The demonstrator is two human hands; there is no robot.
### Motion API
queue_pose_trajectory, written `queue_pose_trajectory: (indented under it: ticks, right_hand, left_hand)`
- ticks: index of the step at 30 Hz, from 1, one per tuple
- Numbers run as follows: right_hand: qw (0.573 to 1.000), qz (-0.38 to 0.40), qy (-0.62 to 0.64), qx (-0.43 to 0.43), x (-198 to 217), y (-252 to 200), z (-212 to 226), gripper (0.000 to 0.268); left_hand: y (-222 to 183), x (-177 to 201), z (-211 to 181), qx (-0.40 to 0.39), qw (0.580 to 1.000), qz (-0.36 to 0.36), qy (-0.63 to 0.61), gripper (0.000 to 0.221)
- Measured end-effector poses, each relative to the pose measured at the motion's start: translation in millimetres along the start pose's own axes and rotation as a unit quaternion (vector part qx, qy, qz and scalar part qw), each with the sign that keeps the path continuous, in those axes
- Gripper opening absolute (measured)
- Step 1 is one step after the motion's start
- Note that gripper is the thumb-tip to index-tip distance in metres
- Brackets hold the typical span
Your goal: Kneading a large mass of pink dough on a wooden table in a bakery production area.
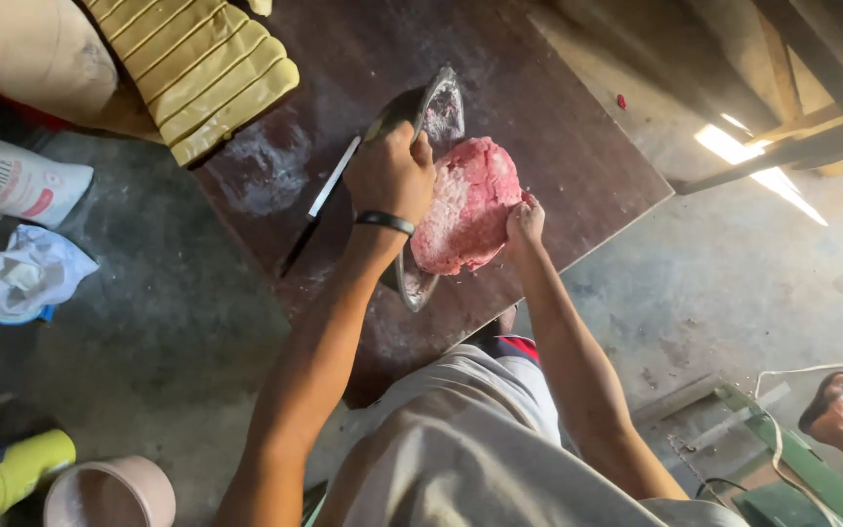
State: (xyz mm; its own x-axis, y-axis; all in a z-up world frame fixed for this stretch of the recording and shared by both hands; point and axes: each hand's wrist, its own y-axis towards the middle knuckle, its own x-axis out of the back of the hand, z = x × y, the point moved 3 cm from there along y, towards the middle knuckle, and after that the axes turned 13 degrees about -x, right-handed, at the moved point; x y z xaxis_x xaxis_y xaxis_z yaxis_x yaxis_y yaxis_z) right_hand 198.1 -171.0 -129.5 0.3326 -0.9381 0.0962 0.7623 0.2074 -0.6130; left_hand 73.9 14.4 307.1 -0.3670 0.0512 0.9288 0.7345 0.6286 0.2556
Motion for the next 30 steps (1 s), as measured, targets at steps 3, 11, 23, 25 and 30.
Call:
queue_pose_trajectory:
  ticks: [3, 11, 23, 25, 30]
  right_hand:
    - [0.997, -0.051, -0.061, -0.002, 15, -36, 42, 0.039]
    - [0.874, -0.179, -0.221, 0.394, -25, -105, 133, 0.031]
    - [0.834, 0.224, -0.131, 0.487, -303, -154, -67, 0.037]
    - [0.78, 0.26, -0.152, 0.549, -305, -173, -124, 0.047]
    - [0.779, 0.052, -0.404, 0.477, -282, -145, 66, 0.06]
  left_hand:
    - [30, -12, 4, -0.02, 0.999, 0.02, 0.038, 0.027]
    - [11, -1, 15, -0.008, 0.997, 0.055, 0.055, 0.016]
    - [-11, 5, 51, 0.012, 1.0, -0.021, 0.016, 0.018]
    - [-19, 6, 56, 0.036, 0.999, -0.029, 0.009, 0.018]
    - [-11, 3, 66, 0.026, 0.999, -0.032, 0.026, 0.017]
